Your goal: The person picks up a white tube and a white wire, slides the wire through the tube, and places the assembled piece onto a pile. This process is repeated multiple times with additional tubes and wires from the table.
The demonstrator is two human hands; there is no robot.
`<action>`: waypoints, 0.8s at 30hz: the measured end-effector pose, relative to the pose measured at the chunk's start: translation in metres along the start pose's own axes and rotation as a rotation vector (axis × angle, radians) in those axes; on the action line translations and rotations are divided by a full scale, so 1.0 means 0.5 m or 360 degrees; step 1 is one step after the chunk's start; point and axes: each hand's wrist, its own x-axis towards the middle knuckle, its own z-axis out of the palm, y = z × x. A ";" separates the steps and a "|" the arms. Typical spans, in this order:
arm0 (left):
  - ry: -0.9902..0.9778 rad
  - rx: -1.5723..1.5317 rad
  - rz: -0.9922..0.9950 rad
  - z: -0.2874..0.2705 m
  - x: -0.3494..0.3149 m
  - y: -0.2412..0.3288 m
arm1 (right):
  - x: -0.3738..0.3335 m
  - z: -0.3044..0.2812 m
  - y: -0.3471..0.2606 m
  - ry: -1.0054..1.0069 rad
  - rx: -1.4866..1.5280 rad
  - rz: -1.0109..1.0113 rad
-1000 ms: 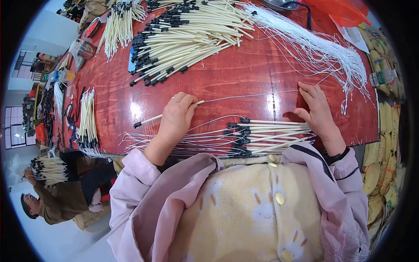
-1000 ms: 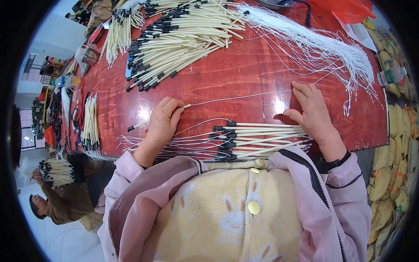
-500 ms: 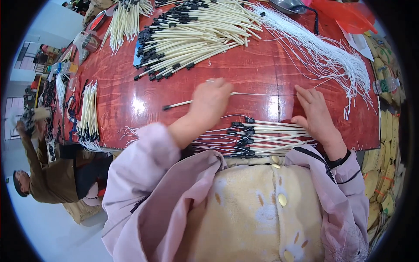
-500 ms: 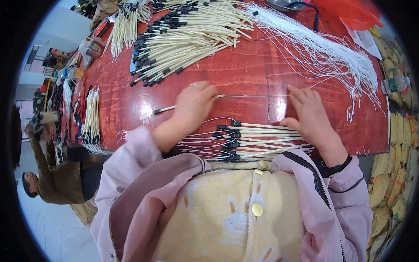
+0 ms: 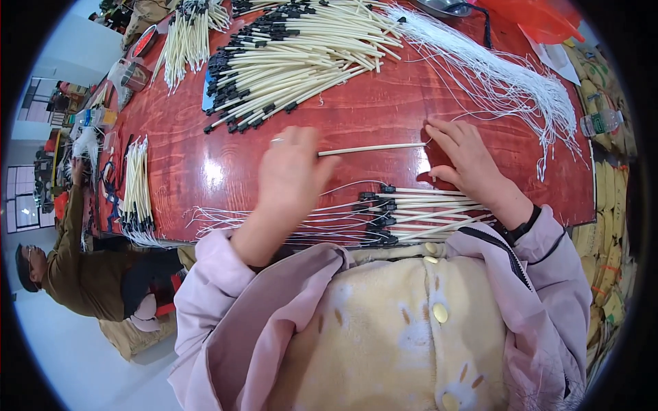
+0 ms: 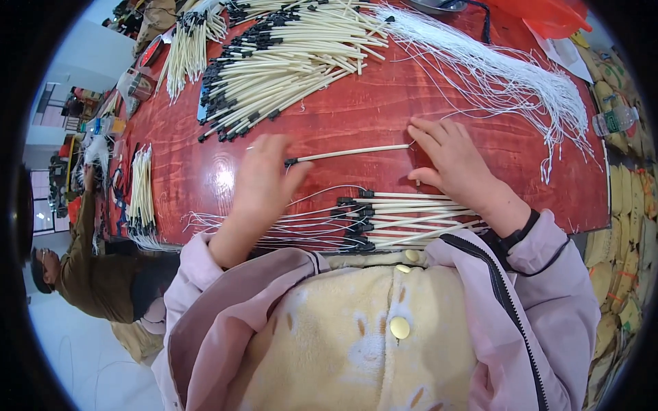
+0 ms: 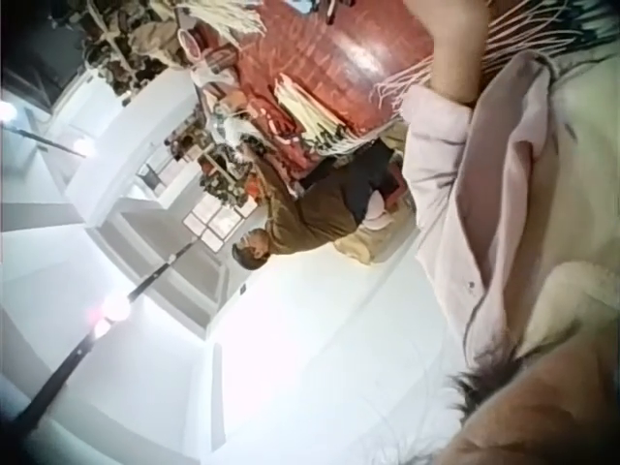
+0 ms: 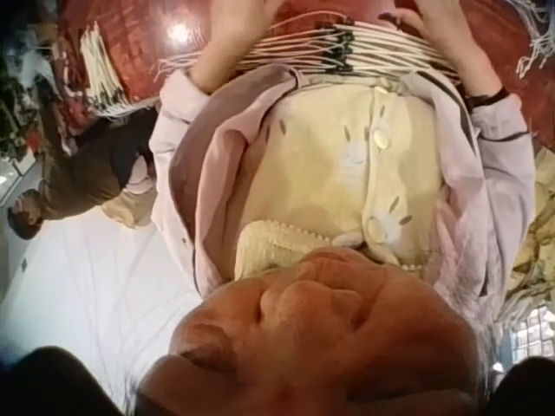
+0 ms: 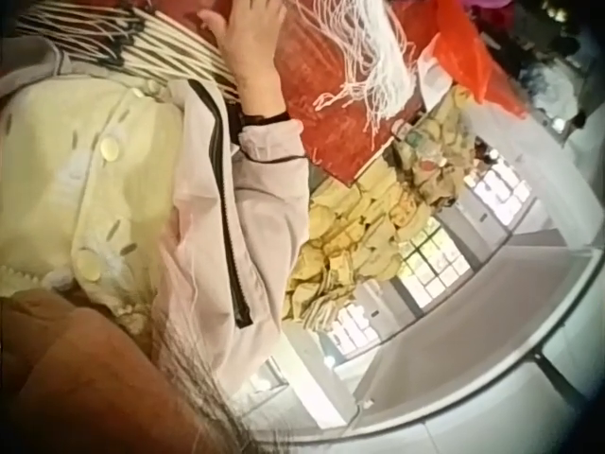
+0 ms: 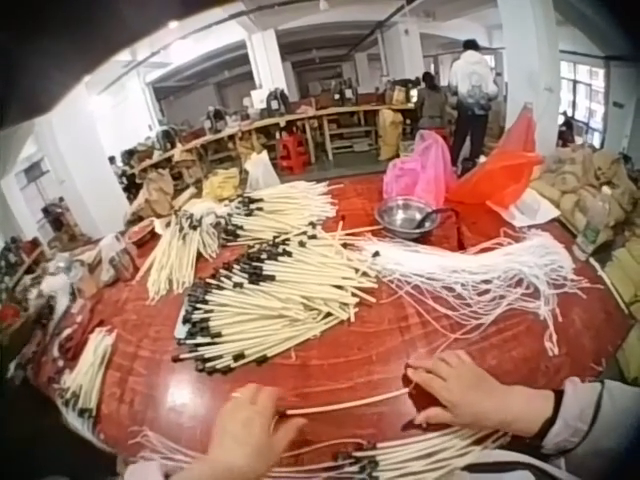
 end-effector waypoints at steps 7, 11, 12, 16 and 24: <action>-0.0151 0.0129 -0.0507 0.081 -0.067 -0.074 | 0.094 0.018 -0.022 0.0103 -0.0008 -0.0270; -0.0001 0.0174 -0.0373 0.105 -0.068 -0.061 | 0.095 0.030 -0.036 0.0322 -0.0023 -0.0308; 0.0020 0.0193 -0.0399 0.097 -0.077 -0.069 | 0.095 0.029 -0.038 0.0309 -0.0008 -0.0311; 0.0247 0.0190 -0.0422 0.073 -0.094 -0.119 | 0.093 0.005 -0.039 0.0283 0.0023 -0.0317; 0.0714 0.0291 -0.0930 -0.115 -0.222 -0.322 | -0.027 -0.106 0.008 0.0258 0.0120 -0.0050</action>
